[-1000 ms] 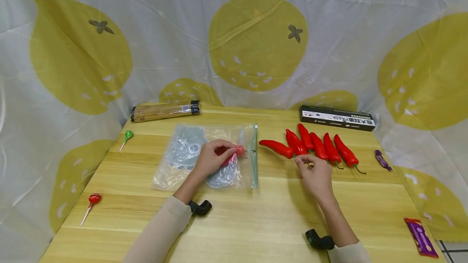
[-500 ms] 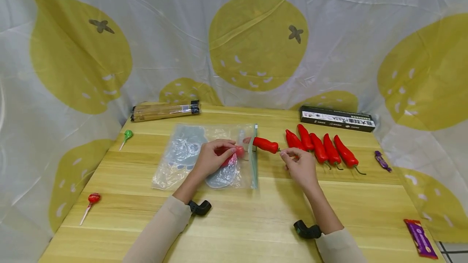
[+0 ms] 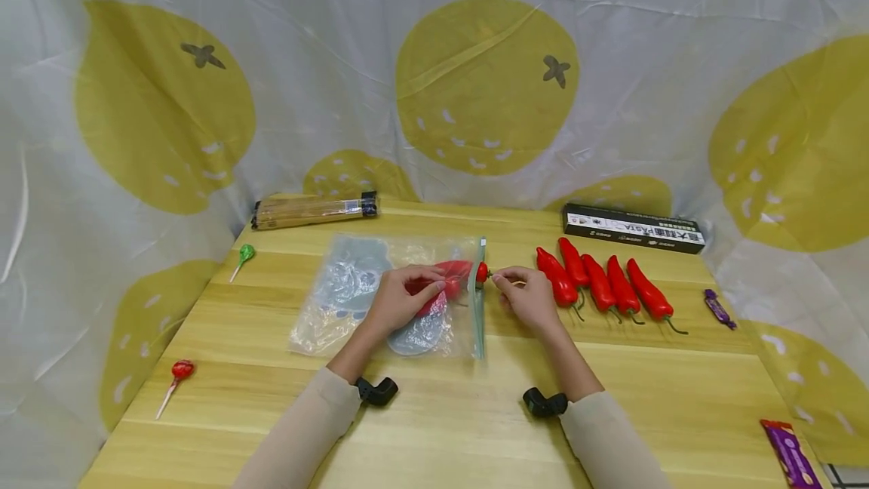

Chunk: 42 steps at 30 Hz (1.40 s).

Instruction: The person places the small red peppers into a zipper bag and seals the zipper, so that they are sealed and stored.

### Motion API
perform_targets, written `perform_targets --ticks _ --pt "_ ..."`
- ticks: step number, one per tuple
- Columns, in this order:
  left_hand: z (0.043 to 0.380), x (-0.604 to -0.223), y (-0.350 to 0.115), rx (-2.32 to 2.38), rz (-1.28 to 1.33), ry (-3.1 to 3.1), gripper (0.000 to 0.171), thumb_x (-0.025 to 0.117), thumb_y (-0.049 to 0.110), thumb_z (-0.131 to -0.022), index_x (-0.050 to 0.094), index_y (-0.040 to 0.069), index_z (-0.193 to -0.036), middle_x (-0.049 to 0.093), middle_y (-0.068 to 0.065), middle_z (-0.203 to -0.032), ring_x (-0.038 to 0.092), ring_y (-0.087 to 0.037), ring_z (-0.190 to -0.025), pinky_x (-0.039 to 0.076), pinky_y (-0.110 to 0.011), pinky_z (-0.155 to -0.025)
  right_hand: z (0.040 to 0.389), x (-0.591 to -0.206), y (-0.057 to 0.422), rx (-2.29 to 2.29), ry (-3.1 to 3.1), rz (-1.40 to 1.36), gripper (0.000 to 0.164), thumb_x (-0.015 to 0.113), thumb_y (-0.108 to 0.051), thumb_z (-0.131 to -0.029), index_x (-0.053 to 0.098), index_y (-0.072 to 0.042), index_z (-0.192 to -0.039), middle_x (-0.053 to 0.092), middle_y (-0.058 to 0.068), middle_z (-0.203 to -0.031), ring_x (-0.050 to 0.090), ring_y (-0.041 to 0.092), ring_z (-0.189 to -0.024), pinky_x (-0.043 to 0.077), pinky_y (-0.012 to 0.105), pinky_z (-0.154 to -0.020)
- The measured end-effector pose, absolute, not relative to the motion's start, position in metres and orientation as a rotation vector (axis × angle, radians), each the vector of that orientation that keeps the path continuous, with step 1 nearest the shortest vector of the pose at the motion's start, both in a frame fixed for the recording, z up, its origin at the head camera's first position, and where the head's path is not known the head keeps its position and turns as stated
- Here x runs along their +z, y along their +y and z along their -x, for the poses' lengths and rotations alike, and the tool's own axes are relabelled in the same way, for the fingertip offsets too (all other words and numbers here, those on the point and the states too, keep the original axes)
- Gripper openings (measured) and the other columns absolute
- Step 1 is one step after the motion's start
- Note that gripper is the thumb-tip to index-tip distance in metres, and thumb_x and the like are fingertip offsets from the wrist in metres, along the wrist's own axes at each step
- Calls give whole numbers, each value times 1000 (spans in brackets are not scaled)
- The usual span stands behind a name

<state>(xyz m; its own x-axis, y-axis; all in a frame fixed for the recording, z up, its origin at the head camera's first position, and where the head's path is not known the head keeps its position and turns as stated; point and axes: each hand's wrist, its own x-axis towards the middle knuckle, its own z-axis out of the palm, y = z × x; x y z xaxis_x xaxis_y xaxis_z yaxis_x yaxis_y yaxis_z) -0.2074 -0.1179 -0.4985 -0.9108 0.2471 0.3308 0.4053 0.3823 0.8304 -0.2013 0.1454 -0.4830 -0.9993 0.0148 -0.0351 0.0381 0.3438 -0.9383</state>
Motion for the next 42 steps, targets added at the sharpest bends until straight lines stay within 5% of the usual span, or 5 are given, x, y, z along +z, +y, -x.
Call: perform_targets --ticks 5,12,21,42 --pt "207 -501 -117 -1555 591 -2481 14 72 43 -86 75 32 -95 71 18 -109 63 -6 -113 45 -34 -105 201 -484 141 -2057 2343 -110 38 59 -25 -98 59 2 -125 65 24 -117 71 36 -94 58 40 -79" --pt "207 -497 -119 -1549 569 -2502 14 72 43 -86 75 33 -95 71 19 -108 62 -4 -113 45 -32 -104 187 -469 142 -2365 1957 -160 54 39 -37 -105 35 4 -140 44 26 -140 54 42 -124 44 47 -104" --pt "207 -496 -120 -1564 577 -2495 13 72 39 -87 76 30 -95 71 18 -107 62 -4 -112 44 -32 -105 170 -468 130 -2389 2038 -44 53 30 -42 -106 32 -2 -140 50 25 -137 50 34 -131 41 38 -108" --pt "208 -499 -117 -1563 628 -2473 15 71 40 -87 76 29 -96 71 15 -106 63 -5 -110 47 -33 -102 179 -471 115 -2277 2001 1 53 23 -43 -107 24 -8 -145 44 23 -146 42 35 -138 34 45 -114"
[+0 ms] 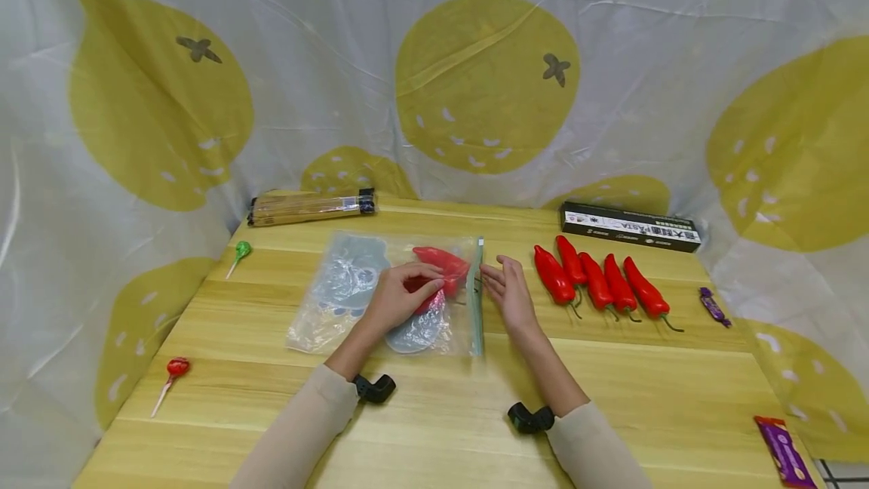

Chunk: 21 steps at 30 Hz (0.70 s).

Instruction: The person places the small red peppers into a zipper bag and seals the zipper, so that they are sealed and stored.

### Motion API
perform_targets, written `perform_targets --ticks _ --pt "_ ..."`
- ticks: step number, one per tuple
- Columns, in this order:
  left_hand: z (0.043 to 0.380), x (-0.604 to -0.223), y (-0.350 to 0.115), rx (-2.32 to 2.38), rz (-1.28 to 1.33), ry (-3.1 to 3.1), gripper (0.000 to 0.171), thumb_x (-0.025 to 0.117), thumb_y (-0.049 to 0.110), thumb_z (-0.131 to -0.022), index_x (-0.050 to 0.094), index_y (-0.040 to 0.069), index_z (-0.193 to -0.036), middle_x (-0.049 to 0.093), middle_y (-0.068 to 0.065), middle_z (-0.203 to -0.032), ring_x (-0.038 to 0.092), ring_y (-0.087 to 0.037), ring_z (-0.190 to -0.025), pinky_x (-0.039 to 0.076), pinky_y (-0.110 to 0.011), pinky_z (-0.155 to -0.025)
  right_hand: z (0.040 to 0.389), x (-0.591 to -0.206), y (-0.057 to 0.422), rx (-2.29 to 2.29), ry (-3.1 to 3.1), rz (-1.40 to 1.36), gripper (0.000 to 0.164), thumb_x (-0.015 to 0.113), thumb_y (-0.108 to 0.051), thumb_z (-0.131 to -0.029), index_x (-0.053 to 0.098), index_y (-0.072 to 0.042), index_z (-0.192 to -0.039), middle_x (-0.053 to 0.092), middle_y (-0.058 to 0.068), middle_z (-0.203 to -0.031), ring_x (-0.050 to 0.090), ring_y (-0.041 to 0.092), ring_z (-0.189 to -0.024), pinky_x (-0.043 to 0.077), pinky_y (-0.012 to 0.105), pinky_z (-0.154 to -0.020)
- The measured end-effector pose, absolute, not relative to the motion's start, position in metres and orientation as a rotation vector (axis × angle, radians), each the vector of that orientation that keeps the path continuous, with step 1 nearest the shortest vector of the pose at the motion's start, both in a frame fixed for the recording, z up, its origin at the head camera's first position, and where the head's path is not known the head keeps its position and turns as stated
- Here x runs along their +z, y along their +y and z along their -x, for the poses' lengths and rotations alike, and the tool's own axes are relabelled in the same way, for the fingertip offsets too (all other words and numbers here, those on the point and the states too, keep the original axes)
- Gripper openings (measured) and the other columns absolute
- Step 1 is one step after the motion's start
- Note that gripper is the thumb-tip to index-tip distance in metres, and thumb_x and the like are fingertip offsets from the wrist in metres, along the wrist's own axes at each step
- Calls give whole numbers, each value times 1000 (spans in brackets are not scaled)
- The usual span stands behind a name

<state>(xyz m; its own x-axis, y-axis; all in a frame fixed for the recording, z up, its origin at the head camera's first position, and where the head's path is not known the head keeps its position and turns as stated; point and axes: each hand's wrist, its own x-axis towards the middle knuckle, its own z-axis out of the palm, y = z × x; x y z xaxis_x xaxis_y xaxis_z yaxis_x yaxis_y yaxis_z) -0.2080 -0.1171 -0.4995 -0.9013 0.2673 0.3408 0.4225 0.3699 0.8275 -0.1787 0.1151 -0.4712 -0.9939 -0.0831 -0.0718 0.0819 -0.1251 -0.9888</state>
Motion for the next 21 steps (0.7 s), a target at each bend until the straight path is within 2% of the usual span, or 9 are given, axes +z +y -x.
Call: perform_targets --ticks 4,7,11,13,15,18,21 --pt "208 -498 -118 -1561 621 -2484 15 71 39 -88 76 28 -97 71 16 -107 63 -5 -111 46 -33 -103 170 -466 131 -2229 2111 81 54 26 -42 -106 24 -6 -146 43 24 -146 42 37 -137 34 47 -114" --pt "208 -498 -118 -1558 628 -2484 15 71 39 -88 75 28 -97 71 15 -107 63 -5 -111 46 -33 -103 160 -464 149 -2159 2269 99 50 35 -37 -106 28 -6 -145 48 23 -142 48 37 -131 40 46 -109" --pt "209 -499 -117 -1550 629 -2486 13 71 40 -87 75 30 -96 71 16 -107 63 -6 -112 45 -34 -104 148 -466 177 -1988 2538 19 46 50 -33 -102 37 -10 -140 56 17 -134 59 27 -118 51 28 -97" --pt "208 -499 -118 -1548 623 -2492 13 71 40 -87 75 31 -96 71 17 -107 62 -6 -112 45 -35 -104 142 -468 190 -1879 2670 -58 45 55 -33 -99 43 -11 -137 60 12 -128 62 19 -110 50 17 -89" --pt "208 -500 -118 -1543 619 -2502 12 71 40 -87 75 32 -96 71 17 -106 62 -6 -112 45 -36 -105 137 -470 202 -1775 2782 -144 44 60 -33 -96 48 -12 -132 63 9 -120 60 13 -101 47 11 -81" --pt "207 -500 -118 -1544 614 -2512 12 71 40 -87 75 31 -96 71 18 -106 62 -6 -112 44 -36 -105 132 -472 217 -1640 2904 -288 41 66 -33 -93 56 -12 -126 63 5 -109 55 13 -93 45 12 -73" --pt "207 -500 -118 -1544 611 -2511 12 71 39 -87 75 31 -96 71 17 -106 62 -6 -112 44 -37 -105 131 -475 229 -1540 2940 -396 42 71 -33 -89 59 -11 -122 60 7 -107 52 16 -90 43 14 -71"
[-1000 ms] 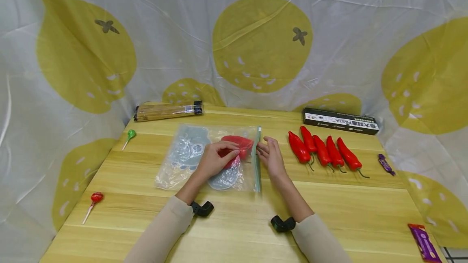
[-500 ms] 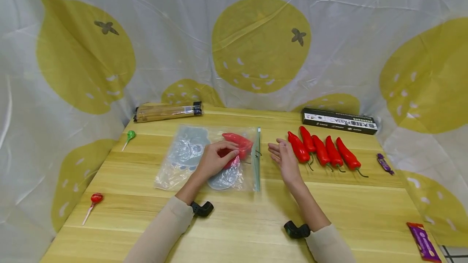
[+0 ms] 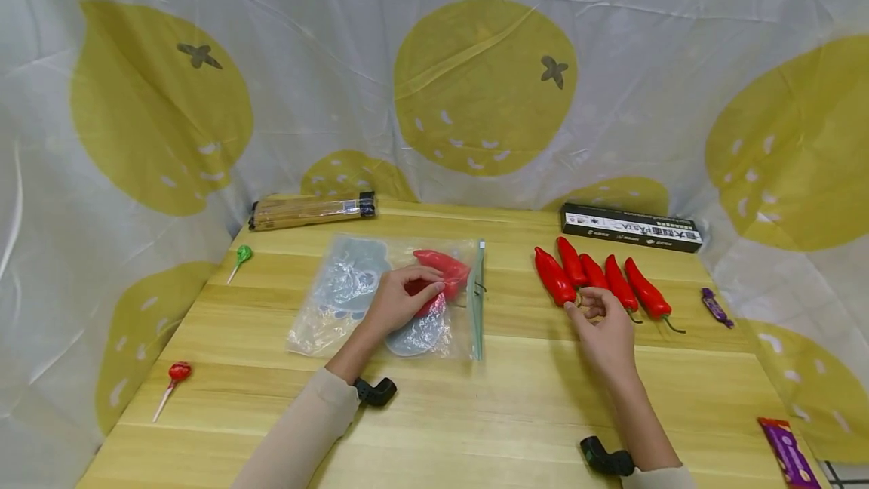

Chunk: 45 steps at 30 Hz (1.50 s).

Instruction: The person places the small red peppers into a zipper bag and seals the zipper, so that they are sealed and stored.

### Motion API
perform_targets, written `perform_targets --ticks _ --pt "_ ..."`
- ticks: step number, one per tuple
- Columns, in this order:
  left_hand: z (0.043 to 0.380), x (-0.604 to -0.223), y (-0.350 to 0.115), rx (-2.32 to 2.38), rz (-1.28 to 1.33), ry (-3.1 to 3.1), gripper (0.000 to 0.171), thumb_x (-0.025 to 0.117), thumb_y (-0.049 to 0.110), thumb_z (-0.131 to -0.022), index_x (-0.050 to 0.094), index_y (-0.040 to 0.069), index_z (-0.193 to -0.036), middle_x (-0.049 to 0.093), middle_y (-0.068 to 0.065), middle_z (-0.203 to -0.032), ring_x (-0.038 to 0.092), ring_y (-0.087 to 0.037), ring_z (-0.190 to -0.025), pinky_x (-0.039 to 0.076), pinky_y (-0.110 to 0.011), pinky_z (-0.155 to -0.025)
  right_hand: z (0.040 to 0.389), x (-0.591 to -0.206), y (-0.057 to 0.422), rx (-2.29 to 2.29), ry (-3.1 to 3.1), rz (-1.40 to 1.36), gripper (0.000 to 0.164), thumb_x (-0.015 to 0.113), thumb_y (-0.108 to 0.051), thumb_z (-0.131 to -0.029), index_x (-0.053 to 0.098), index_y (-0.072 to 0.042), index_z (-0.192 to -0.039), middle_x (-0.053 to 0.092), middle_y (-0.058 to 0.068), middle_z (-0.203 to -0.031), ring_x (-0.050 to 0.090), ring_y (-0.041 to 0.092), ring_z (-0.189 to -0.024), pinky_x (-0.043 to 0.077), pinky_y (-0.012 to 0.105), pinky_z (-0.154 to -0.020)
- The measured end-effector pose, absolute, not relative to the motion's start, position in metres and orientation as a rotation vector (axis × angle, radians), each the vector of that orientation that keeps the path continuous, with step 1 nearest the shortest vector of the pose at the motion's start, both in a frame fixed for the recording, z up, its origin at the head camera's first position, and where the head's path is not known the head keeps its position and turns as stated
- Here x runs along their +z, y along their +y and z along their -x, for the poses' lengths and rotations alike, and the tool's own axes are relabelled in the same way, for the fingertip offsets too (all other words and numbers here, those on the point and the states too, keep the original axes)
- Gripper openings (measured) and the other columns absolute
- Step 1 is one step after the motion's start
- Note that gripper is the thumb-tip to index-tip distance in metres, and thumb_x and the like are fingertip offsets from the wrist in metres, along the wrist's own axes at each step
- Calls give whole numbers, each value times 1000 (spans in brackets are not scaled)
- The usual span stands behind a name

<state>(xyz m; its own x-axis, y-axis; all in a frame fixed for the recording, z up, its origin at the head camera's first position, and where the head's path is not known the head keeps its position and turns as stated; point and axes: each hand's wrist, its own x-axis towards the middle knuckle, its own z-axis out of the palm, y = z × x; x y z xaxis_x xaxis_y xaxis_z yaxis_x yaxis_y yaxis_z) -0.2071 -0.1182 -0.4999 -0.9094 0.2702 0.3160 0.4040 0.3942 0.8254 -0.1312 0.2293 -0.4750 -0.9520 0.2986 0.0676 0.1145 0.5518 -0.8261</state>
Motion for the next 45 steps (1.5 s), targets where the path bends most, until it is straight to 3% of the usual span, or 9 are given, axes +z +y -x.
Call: perform_targets --ticks 5,11,19,28,31,38,45 --pt "208 -501 -118 -1535 606 -2511 12 72 40 -87 75 32 -95 70 19 -105 62 -4 -111 45 -35 -104 131 -479 241 1267 -2722 368 47 75 -35 -85 61 -5 -119 62 11 -103 57 18 -86 44 17 -70" --pt "208 -500 -117 -1533 601 -2514 13 71 41 -87 75 32 -96 70 20 -104 62 -3 -110 46 -34 -103 134 -482 243 1240 -2756 369 36 72 -31 -87 68 -4 -111 70 9 -91 64 14 -76 47 19 -67" --pt "209 -499 -118 -1584 596 -2502 14 72 39 -87 75 30 -97 71 18 -104 63 -3 -109 46 -30 -102 136 -483 241 1161 -2750 403 23 70 -24 -89 75 -4 -100 74 9 -84 61 13 -72 46 23 -60" --pt "210 -500 -119 -1605 591 -2491 15 71 41 -87 74 31 -97 71 17 -104 64 -5 -108 49 -31 -99 136 -481 243 1188 -2631 431 17 68 -23 -91 75 -9 -95 70 8 -81 57 13 -68 46 19 -58" --pt "209 -499 -119 -1608 578 -2495 16 71 43 -87 74 31 -97 72 17 -104 64 -4 -107 49 -30 -97 132 -476 245 1195 -2643 360 18 67 -26 -92 75 -10 -96 68 7 -81 56 15 -71 45 19 -59" --pt "208 -495 -119 -1585 534 -2504 15 71 42 -87 73 31 -96 73 13 -95 65 -9 -86 53 -26 -75 121 -464 242 1176 -2752 23 18 69 -30 -91 74 -13 -97 71 2 -84 59 12 -74 49 19 -65" --pt "207 -495 -119 -1560 530 -2526 16 69 44 -88 73 32 -97 73 14 -96 65 -7 -86 53 -26 -75 118 -461 218 1250 -2799 -222 16 69 -29 -91 74 -15 -98 72 -1 -88 62 10 -77 53 21 -70"
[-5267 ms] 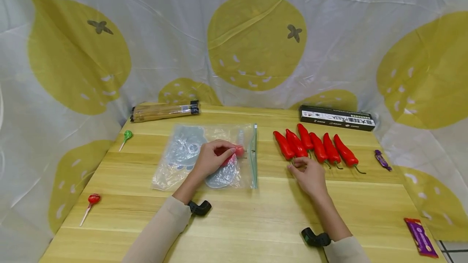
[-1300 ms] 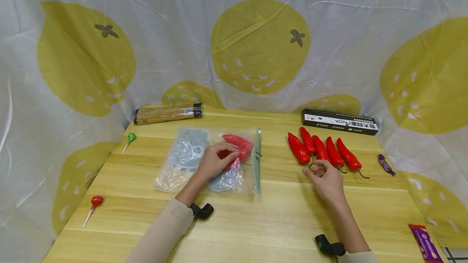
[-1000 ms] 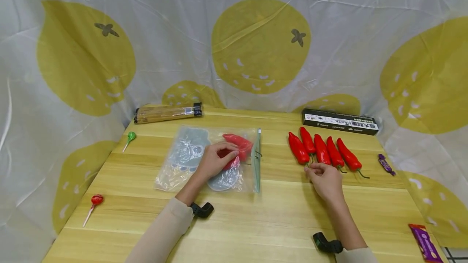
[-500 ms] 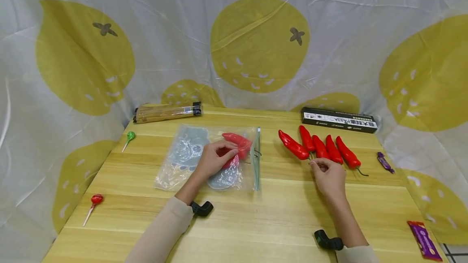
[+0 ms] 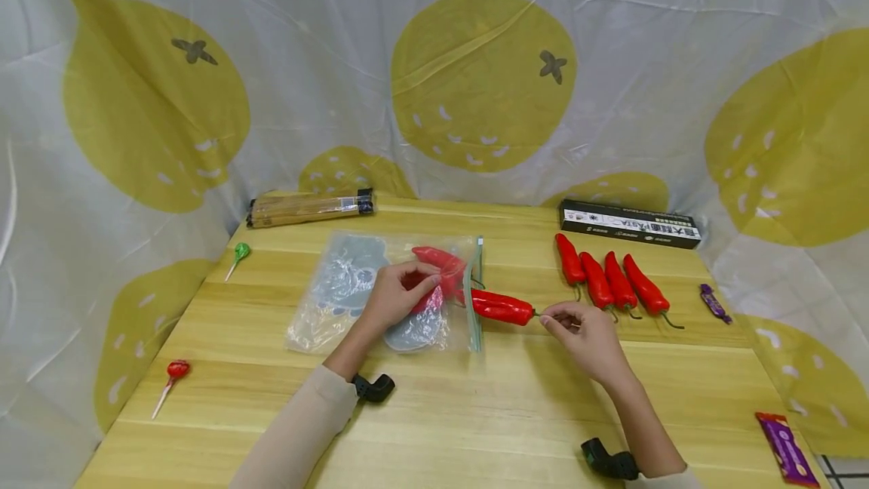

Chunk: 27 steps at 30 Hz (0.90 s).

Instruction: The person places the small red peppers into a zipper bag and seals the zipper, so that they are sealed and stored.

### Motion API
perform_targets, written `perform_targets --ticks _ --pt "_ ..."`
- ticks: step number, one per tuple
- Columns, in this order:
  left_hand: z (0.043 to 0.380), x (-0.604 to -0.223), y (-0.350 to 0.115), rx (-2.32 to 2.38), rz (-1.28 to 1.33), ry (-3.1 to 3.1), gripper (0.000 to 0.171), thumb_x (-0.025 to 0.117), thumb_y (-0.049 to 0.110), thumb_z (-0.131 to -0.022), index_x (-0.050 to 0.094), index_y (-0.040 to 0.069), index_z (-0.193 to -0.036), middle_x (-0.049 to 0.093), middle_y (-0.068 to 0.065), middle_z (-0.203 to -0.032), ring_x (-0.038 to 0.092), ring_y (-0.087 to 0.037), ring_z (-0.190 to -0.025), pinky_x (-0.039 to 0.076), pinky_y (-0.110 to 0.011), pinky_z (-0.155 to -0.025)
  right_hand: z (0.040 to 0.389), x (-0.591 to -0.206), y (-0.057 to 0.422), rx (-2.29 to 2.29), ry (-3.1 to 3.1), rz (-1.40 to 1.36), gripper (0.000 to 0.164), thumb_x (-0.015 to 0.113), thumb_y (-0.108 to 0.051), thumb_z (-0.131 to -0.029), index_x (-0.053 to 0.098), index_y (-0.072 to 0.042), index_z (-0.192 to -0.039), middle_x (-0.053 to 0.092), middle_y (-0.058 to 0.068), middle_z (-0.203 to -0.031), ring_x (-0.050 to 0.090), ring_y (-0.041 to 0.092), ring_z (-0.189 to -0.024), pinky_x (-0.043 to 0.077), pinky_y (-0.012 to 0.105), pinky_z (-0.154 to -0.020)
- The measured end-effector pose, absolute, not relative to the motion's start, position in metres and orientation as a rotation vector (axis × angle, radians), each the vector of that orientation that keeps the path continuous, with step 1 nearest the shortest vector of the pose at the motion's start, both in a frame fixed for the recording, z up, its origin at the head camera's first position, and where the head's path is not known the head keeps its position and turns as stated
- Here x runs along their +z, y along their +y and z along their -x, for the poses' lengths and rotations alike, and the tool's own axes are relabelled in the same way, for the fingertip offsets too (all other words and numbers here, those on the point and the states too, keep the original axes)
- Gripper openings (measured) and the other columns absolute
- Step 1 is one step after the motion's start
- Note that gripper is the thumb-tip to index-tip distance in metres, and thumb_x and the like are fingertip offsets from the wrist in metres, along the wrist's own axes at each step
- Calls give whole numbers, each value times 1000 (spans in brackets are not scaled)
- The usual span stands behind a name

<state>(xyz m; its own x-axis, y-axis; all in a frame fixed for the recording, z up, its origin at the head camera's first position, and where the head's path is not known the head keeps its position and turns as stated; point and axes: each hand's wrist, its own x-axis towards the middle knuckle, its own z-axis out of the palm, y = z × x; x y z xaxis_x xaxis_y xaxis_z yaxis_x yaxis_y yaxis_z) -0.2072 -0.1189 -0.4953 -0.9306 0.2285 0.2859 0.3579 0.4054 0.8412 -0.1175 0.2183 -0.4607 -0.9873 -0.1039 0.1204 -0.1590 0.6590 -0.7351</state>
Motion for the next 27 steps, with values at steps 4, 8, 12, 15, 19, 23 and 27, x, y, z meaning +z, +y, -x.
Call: perform_targets --ticks 4,8,12,15,19,23,27 --pt "206 -495 -119 -1536 530 -2532 17 69 45 -88 73 32 -98 72 16 -96 65 -7 -87 53 -26 -75 121 -462 198 1299 -2811 -327 13 71 -26 -90 74 -16 -95 70 -5 -84 59 11 -71 50 23 -63" --pt "206 -495 -119 -1514 544 -2529 16 69 45 -88 73 32 -97 72 16 -97 65 -7 -91 52 -27 -78 129 -464 176 1345 -2824 -411 9 71 -23 -89 75 -15 -93 68 -8 -80 57 13 -67 48 23 -60" --pt "207 -496 -118 -1505 553 -2524 14 69 43 -88 72 33 -96 72 17 -96 66 -6 -92 53 -27 -78 136 -468 159 1406 -2845 -410 6 72 -24 -89 75 -19 -91 69 -9 -82 58 13 -70 50 23 -63" --pt "207 -496 -116 -1508 554 -2525 14 70 43 -88 73 32 -97 72 18 -96 65 -5 -89 53 -27 -75 139 -471 151 1496 -2834 -351 10 72 -25 -89 75 -18 -95 71 -6 -86 62 13 -75 52 24 -67" --pt "206 -496 -115 -1505 553 -2529 15 70 42 -88 74 32 -97 72 18 -96 65 -5 -86 53 -27 -72 137 -472 149 1736 -2748 -273 28 65 -27 -94 68 -7 -115 71 7 -108 70 19 -91 56 28 -79" --pt "206 -495 -115 -1500 563 -2524 14 70 41 -88 74 32 -97 72 18 -96 65 -4 -89 54 -29 -75 125 -465 151 2065 -2557 -250 47 49 -34 -102 50 -2 -135 57 21 -133 64 34 -114 53 39 -94" --pt "205 -495 -116 -1507 567 -2520 14 70 41 -88 74 32 -98 72 18 -97 65 -3 -92 54 -29 -78 109 -453 152 2261 -2402 -286 54 38 -41 -105 37 -4 -144 48 20 -144 48 39 -132 43 44 -105"
